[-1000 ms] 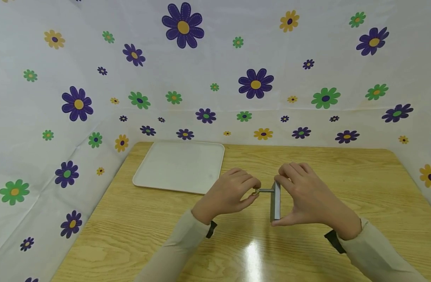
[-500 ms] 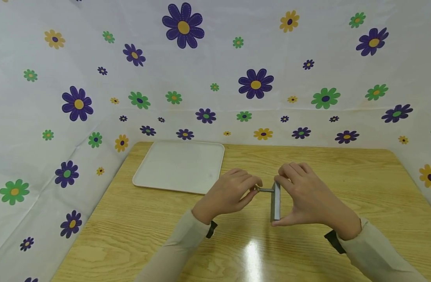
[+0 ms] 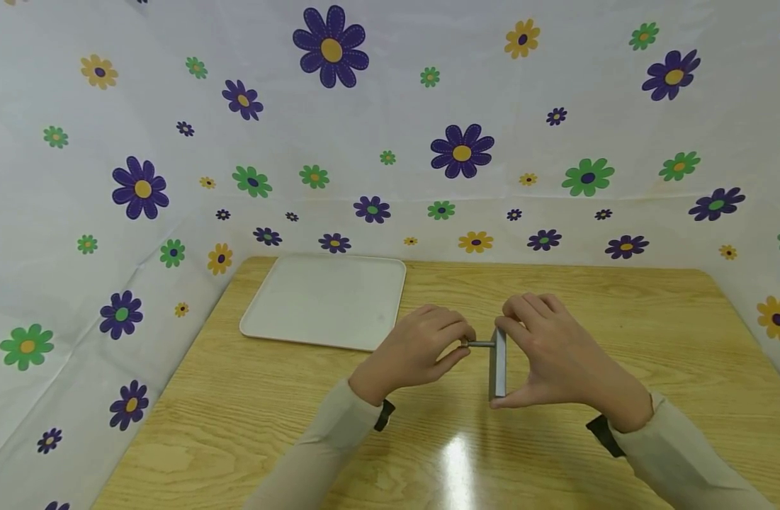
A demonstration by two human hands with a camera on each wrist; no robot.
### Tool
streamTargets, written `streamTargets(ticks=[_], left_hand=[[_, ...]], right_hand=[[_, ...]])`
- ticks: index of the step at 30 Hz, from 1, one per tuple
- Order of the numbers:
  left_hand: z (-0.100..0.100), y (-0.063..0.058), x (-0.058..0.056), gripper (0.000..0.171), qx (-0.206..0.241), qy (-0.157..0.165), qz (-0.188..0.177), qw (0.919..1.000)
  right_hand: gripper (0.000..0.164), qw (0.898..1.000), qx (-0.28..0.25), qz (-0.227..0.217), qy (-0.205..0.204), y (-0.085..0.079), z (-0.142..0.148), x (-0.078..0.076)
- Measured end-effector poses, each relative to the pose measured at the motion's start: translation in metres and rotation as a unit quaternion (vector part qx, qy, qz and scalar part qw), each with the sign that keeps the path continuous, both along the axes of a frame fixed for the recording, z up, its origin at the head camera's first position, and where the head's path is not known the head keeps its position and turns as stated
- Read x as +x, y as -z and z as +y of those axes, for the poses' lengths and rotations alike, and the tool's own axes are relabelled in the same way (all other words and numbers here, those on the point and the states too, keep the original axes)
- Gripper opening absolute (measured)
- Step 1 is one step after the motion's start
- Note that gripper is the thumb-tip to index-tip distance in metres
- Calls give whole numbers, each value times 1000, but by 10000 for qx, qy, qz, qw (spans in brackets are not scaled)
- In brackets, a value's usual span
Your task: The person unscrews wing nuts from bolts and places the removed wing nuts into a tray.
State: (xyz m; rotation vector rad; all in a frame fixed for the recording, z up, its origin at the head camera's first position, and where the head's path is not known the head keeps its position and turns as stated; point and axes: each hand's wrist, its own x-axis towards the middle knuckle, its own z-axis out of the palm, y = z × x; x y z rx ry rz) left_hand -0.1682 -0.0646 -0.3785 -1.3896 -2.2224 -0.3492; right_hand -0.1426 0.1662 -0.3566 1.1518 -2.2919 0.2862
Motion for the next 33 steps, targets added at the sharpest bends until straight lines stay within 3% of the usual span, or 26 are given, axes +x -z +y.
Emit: streamTargets(ticks=[7,15,22,33], left_hand=[[0,2,0,23,38,-50,-73,10000],[-1,2,1,19,174,-40,-210,9996],[-1,2,0,33,112,-89,-243,9996],[-4,4,-1,30,3,-69,-336,9994]], right_hand=[[87,10000,-25,-20,-5,0,0,0],[87,10000,-79,49,-20,0,-1,-1],[87,10000,-63,-7,-14,0,0,-1],[87,10000,-63,27,18,0,0,-1]])
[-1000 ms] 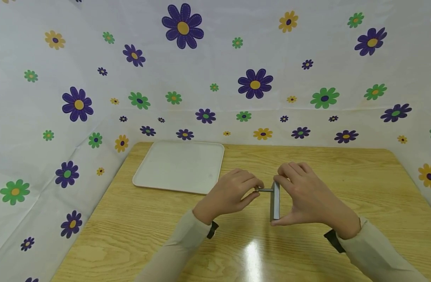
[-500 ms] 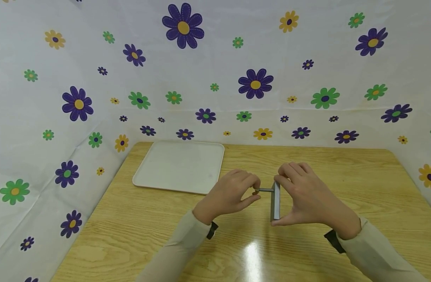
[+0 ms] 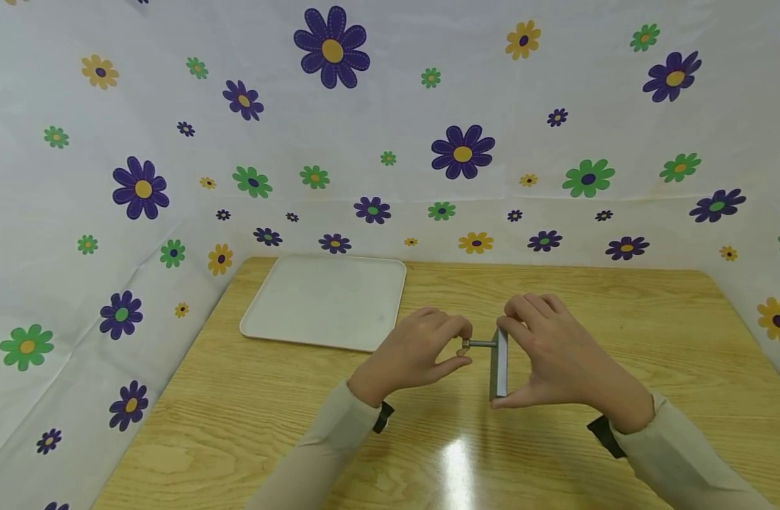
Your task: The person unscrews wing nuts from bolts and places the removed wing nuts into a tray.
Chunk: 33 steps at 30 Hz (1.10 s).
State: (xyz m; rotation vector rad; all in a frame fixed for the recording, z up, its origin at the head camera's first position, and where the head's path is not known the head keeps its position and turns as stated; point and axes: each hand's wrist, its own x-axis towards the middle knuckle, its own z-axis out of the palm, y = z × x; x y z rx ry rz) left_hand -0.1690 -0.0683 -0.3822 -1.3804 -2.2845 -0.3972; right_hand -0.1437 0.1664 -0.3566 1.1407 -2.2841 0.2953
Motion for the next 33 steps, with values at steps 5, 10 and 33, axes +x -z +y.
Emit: streamTargets(ticks=[5,10,33], left_hand=[[0,0,0,26,32,11,-70,10000],[1,-1,1,16,63,-5,-127,9999],[2,-4,0,26,171,25,289,9994]], right_hand=[[88,10000,10,-33,59,0,1,0],[88,9999,31,-90,68,0,1,0],[88,10000,15,-74,39,-1,1,0]])
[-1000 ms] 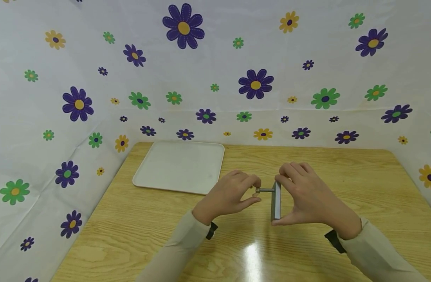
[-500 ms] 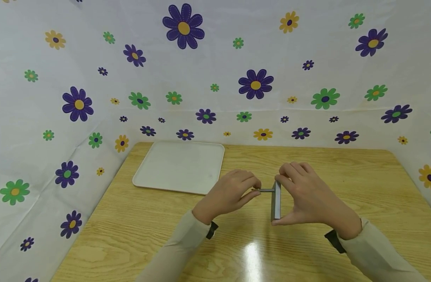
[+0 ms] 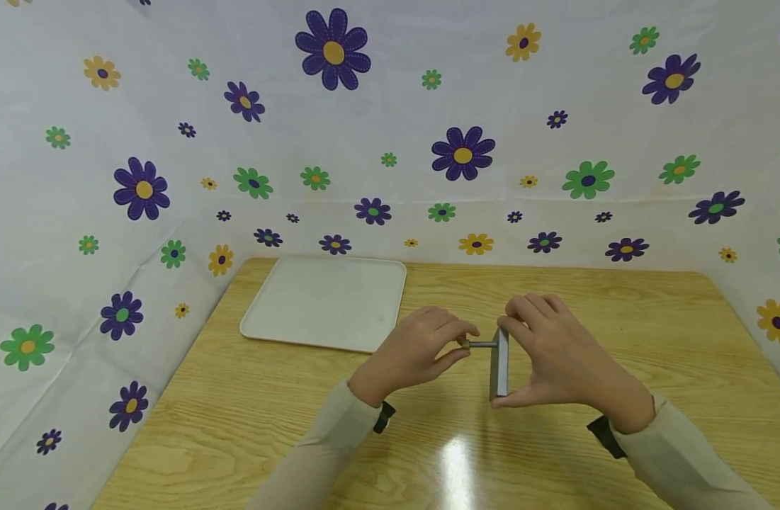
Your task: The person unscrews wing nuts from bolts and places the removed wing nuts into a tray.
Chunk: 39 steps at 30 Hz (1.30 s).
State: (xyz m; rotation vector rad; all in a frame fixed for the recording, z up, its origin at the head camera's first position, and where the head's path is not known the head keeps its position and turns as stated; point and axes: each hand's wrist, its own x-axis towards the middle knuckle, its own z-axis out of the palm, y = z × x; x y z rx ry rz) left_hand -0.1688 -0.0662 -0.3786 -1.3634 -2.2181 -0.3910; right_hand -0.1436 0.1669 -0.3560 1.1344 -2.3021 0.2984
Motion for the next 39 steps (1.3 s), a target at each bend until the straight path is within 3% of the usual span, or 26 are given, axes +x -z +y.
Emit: streamTargets(ticks=[11,17,39], left_hand=[[-1,1,0,19,99,-3,-270,9996],[-1,1,1,29,106,86,-317,9994],[-1,0,0,26,-128,-107,196,9997]], right_hand=[[87,10000,9,0,-17,0,0,0],[87,10000,28,-9,0,0,0,0],[87,10000,-18,41,-38,0,1,-1]])
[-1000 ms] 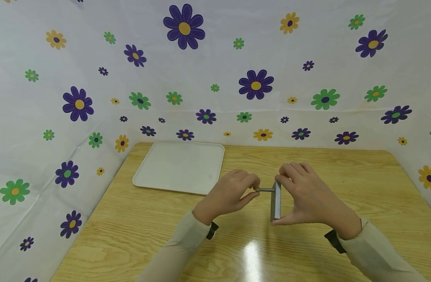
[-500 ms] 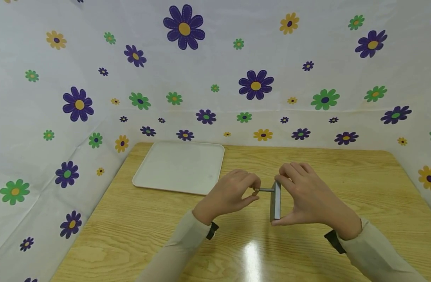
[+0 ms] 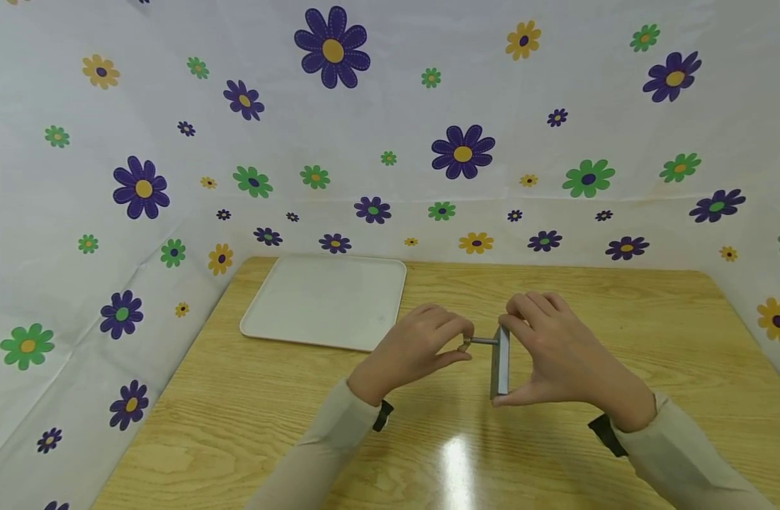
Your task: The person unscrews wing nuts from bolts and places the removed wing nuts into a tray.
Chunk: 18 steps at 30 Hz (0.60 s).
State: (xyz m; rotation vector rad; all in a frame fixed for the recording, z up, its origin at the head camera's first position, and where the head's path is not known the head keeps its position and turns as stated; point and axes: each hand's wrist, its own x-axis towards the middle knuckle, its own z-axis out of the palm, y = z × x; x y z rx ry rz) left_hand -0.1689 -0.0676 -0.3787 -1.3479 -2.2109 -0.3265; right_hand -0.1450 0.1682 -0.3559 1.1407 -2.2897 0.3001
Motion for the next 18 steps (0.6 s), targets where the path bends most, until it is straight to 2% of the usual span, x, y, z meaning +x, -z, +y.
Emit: streamTargets(ticks=[8,14,18], left_hand=[[-1,-2,-1,29,-135,-94,679,9976],[-2,-4,-1,28,-240,-197,910,9954],[-1,-4,-1,22,-189,-155,956,9951]], right_hand=[[87,10000,9,42,-27,-1,0,1],[87,10000,28,42,-31,-1,-1,1],[89,10000,65,-11,5,-1,-1,1]])
